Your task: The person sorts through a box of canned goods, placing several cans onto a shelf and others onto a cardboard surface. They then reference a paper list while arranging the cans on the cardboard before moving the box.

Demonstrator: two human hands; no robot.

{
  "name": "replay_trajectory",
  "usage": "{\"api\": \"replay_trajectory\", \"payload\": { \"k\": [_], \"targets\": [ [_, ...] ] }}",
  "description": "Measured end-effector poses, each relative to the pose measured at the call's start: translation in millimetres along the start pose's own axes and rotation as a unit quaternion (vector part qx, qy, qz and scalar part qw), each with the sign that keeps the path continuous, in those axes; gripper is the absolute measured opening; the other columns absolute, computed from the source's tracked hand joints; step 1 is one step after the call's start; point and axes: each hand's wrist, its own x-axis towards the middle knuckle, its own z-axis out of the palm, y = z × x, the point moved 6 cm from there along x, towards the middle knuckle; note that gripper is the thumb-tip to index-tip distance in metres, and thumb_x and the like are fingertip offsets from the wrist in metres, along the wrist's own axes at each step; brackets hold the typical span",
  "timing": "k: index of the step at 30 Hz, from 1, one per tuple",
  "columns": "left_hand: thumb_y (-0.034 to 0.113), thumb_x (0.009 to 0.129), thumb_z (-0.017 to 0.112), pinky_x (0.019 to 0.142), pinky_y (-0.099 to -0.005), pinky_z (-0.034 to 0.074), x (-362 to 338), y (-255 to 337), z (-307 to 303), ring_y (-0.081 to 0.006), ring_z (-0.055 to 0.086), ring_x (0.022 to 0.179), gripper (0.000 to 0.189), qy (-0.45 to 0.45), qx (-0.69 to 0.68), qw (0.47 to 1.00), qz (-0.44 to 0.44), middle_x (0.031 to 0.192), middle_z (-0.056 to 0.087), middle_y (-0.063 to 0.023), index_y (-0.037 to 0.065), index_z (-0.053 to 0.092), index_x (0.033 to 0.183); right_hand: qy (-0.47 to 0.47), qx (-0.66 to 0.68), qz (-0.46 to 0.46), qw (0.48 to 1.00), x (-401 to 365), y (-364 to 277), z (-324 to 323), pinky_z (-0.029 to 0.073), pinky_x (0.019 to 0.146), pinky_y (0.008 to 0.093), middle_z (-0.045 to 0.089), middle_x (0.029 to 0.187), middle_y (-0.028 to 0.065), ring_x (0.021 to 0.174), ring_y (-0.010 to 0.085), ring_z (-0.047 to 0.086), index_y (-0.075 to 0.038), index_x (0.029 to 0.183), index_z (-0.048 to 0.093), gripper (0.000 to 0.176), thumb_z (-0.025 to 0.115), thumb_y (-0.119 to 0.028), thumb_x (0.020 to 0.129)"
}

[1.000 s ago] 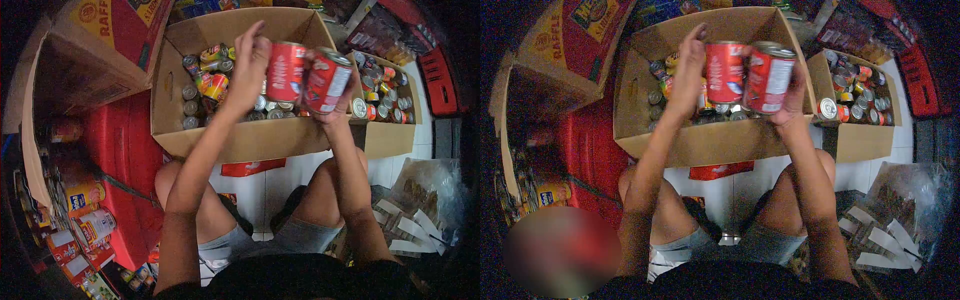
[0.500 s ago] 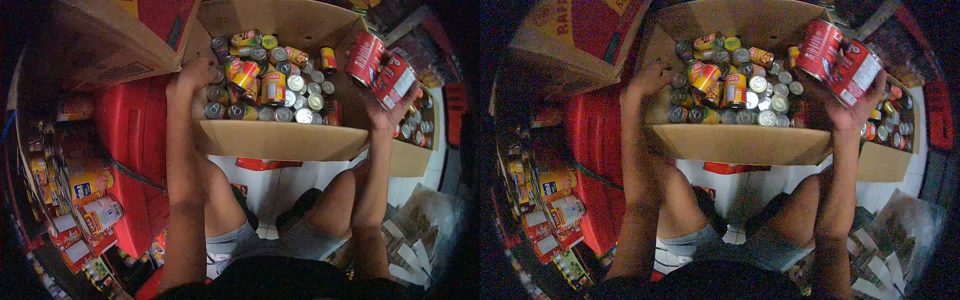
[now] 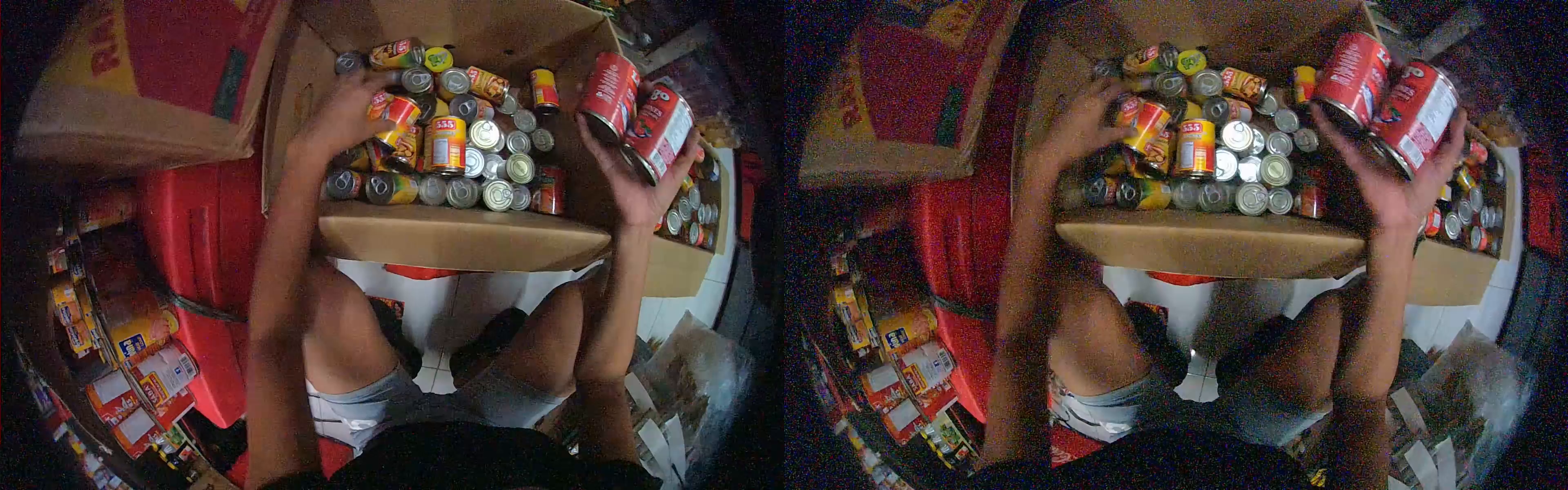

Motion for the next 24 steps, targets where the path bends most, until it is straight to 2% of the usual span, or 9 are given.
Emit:
{"api": "replay_trajectory", "payload": {
  "k": [3,9,11,13,14,15,16,18,24],
  "targets": [
    [0.037,0.064,0.075,0.099,-0.0436,0.036,17.9,53.5,21.8,-0.0392,0.04,0.119,0.076,-0.059,-0.017,0.99,0.127,0.128,0.04,-0.0237,0.01,0.042,0.127,-0.015,-0.011,-0.004,1.0,-0.1,0.3,-1.7,0.013,0.104,0.0635,0.036,0.136,0.0152,0.129,0.0361,0.026,-0.007,0.127,0.042,0.072,0.062,-0.05,0.073],
    [0.035,0.059,0.077,0.098,-0.045,0.036,38.1,75.4,88.8,-0.0393,0.04,0.117,0.076,-0.289,0.054,0.944,0.149,0.124,0.042,-0.0243,0.008,0.046,0.123,-0.076,0.025,0.032,0.996,1.5,-0.4,-1.3,0.012,0.104,0.0649,0.037,0.136,0.0153,0.129,0.037,0.027,-0.005,0.127,0.041,0.074,0.062,-0.05,0.073],
    [0.034,0.06,0.076,0.096,-0.0439,0.038,41.1,65.3,79.7,-0.0389,0.043,0.115,0.074,-0.225,0.032,0.958,0.177,0.118,0.046,-0.0239,0.007,0.048,0.122,-0.045,0.007,0.015,0.999,0.1,-2.3,2.0,0.012,0.103,0.0655,0.037,0.136,0.0147,0.129,0.0367,0.027,-0.005,0.127,0.041,0.074,0.063,-0.05,0.072],
    [0.033,0.061,0.077,0.097,-0.0435,0.038,46.8,47.6,44.3,-0.0394,0.042,0.115,0.074,-0.159,0.069,0.982,0.079,0.119,0.047,-0.0243,0.008,0.048,0.124,-0.026,-0.012,0.003,1.0,-2.0,0.4,6.0,0.012,0.103,0.0661,0.038,0.135,0.0137,0.129,0.0365,0.028,-0.006,0.128,0.04,0.075,0.062,-0.05,0.072],
    [0.033,0.061,0.077,0.097,-0.0435,0.038,45.8,39.4,37.4,-0.0394,0.042,0.115,0.074,-0.162,0.07,0.982,0.072,0.119,0.047,-0.0243,0.008,0.048,0.124,-0.233,0.062,0.105,0.965,1.7,1.2,2.5,0.013,0.103,0.0662,0.039,0.135,0.0128,0.128,0.0363,0.028,-0.007,0.129,0.039,0.075,0.062,-0.05,0.072],
    [0.033,0.061,0.077,0.097,-0.0439,0.037,50.0,25.6,22.6,-0.0396,0.042,0.116,0.075,-0.079,0.079,0.993,0.036,0.121,0.046,-0.0242,0.009,0.047,0.125,-0.233,0.067,0.111,0.964,1.5,5.3,6.2,0.013,0.103,0.0662,0.039,0.135,0.0128,0.128,0.0363,0.028,-0.007,0.129,0.039,0.075,0.062,-0.05,0.072],
    [0.034,0.061,0.077,0.098,-0.0443,0.036,52.0,12.7,8.0,-0.0397,0.041,0.117,0.077,0.005,0.089,0.996,0.0,0.123,0.046,-0.0241,0.01,0.046,0.127,-0.163,0.03,0.079,0.983,2.9,3.4,3.8,0.012,0.103,0.0663,0.039,0.135,0.0128,0.129,0.0365,0.028,-0.007,0.13,0.039,0.074,0.061,-0.049,0.073],
    [0.032,0.06,0.077,0.096,-0.0453,0.039,50.0,-7.1,5.4,-0.0386,0.043,0.116,0.076,0.029,0.135,0.99,-0.02,0.123,0.045,-0.0234,0.013,0.047,0.127,-0.017,-0.058,-0.008,0.998,0.7,-1.5,-0.4,0.012,0.103,0.0661,0.036,0.137,0.014,0.13,0.037,0.026,-0.008,0.131,0.037,0.074,0.06,-0.049,0.073],
    [0.032,0.06,0.079,0.098,-0.0471,0.037,51.8,-62.6,33.3,-0.0386,0.038,0.122,0.076,-0.01,0.146,0.988,-0.055,0.135,0.032,-0.024,0.016,0.047,0.127,-0.012,-0.081,-0.007,0.997,2.2,0.1,0.9,0.012,0.1,0.07,0.031,0.14,0.0159,0.13,0.0413,0.024,-0.012,0.133,0.034,0.076,0.057,-0.054,0.074]
  ]
}}
